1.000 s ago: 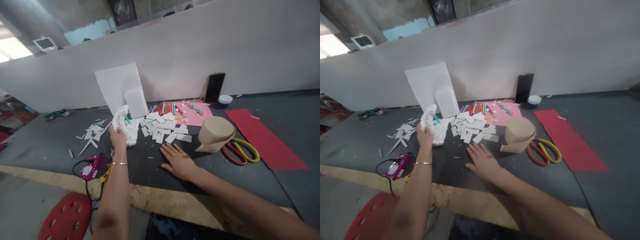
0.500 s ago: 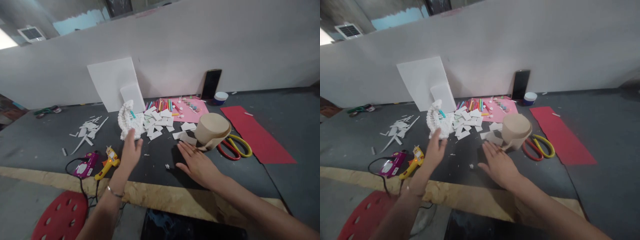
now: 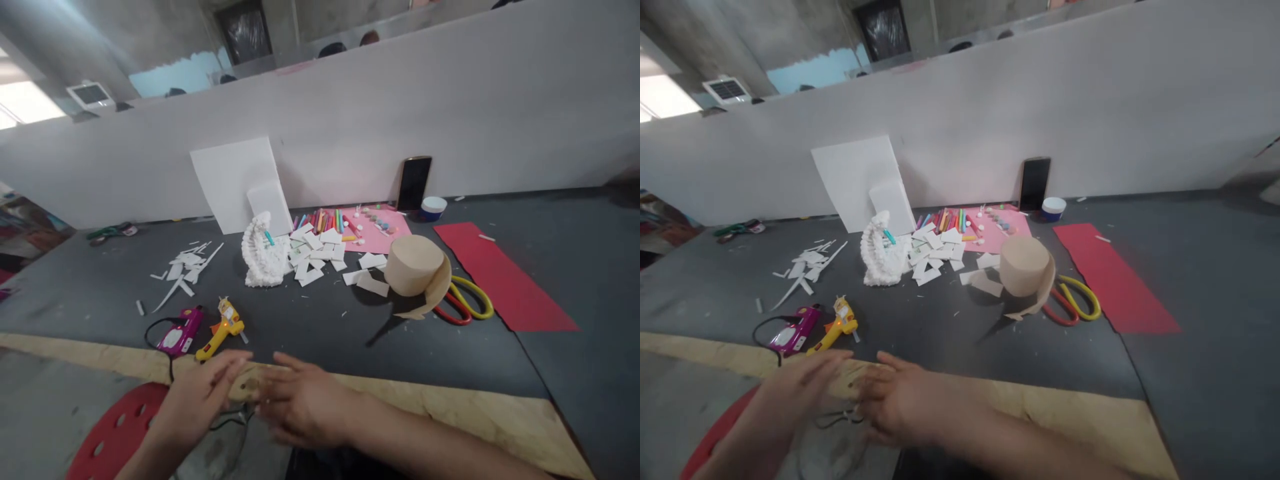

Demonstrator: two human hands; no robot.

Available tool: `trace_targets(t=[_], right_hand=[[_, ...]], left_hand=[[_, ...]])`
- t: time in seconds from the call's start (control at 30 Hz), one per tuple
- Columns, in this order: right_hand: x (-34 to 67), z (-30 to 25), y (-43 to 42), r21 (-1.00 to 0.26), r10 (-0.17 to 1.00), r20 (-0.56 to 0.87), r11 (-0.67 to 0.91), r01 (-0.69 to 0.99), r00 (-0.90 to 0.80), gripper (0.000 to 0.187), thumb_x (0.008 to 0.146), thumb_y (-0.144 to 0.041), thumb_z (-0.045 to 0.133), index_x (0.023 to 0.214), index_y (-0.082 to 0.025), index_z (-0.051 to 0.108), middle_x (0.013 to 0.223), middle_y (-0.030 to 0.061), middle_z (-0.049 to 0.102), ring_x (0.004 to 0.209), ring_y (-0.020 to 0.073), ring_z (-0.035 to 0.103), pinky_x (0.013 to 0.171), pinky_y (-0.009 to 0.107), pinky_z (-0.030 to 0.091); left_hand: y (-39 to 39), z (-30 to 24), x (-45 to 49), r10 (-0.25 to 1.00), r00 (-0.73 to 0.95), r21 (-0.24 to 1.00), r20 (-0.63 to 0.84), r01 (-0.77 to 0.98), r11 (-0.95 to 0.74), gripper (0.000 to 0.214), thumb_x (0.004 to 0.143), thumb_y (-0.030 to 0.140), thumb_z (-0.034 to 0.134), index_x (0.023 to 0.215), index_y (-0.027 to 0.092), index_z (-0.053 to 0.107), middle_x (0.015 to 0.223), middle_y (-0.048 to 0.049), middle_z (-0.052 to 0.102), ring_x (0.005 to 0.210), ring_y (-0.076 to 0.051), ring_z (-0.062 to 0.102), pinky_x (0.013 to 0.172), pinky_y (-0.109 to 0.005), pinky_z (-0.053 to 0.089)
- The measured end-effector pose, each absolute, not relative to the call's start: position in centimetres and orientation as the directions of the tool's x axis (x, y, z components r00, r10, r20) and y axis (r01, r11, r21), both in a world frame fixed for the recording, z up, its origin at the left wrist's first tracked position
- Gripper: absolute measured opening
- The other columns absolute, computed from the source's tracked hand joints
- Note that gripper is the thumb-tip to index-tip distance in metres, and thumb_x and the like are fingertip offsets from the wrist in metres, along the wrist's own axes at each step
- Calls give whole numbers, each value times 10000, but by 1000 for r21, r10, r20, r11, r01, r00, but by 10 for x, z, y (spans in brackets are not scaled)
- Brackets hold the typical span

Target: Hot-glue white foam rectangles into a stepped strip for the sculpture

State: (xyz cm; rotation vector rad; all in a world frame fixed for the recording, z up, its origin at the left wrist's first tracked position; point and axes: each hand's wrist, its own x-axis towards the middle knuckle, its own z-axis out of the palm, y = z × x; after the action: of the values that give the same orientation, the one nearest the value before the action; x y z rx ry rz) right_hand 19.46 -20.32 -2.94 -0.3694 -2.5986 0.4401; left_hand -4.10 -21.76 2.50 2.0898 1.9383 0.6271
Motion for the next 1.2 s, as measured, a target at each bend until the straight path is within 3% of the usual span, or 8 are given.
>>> trace_targets(t=[0.1,0.17,0.3,0.47,0.67,0.9,1.03,1.2], right_hand=[[241,-9,-188,-284,545,477,838,466,-690,296,981,-276,483,1194,-247,686,1366,42,638,1363,229,461,1194,494,241],[287,5,-173,-261,736,514,624,736,-441,315,957,-265,500,1213,-237,681,1395,95,603,1347,305,465,1157,571,274],[369,14,-147,-196,833,550,194,961,-56,439,899,-347,589,1326,-244,586,1494,168,448,1374,452,373,1041,670,371],[401,-9,-120,-300,906,424,127,945,13,567,870,-386,618,1393,-207,490,1488,233,361,1264,454,507,921,591,505],[396,-12,-103,-529,914,376,79,845,150,472,812,-413,678,1241,-251,565,1298,149,510,1152,350,596,855,483,564],[413,0,-79,-518,810,546,123,846,216,512,780,-423,701,1248,-286,544,1332,133,471,1214,351,537,829,480,560],[423,13,-68,-515,786,561,86,853,259,537,751,-404,721,1241,-278,541,1348,136,452,1145,334,577,821,482,557],[431,17,-57,-504,766,567,32,863,302,563,735,-344,738,1256,-250,545,1369,163,458,1135,326,583,860,477,540]], left_hand=[[-192,20,-15,993,78,499,91,859,-113,296,913,441,464,1024,363,726,888,13,776,768,-257,728,722,-420,605],[-163,7,14,969,194,513,153,823,-246,331,929,396,479,1185,296,662,1099,-37,752,1009,-245,708,897,-413,574],[-95,-26,65,896,364,307,254,848,-431,512,911,357,559,1400,213,508,1502,-147,477,1427,-288,394,1154,-487,352],[-41,-58,98,943,288,210,166,924,-319,635,909,411,577,1461,132,431,1569,-258,319,1479,-393,250,1154,-569,296],[-55,-76,110,848,490,292,202,796,-530,472,933,295,536,1396,206,512,1570,-165,359,1482,-310,278,1171,-518,312],[-80,-56,104,757,602,441,254,625,-644,204,936,263,531,1050,240,698,1208,-95,655,1145,-232,595,1042,-458,457],[-83,-52,106,807,520,491,279,645,-586,121,911,289,574,865,219,661,953,-65,679,974,-218,618,969,-433,473],[-80,-62,110,875,401,501,272,717,-484,348,817,360,703,1118,212,611,1245,-120,622,1191,-284,548,1008,-452,446]])
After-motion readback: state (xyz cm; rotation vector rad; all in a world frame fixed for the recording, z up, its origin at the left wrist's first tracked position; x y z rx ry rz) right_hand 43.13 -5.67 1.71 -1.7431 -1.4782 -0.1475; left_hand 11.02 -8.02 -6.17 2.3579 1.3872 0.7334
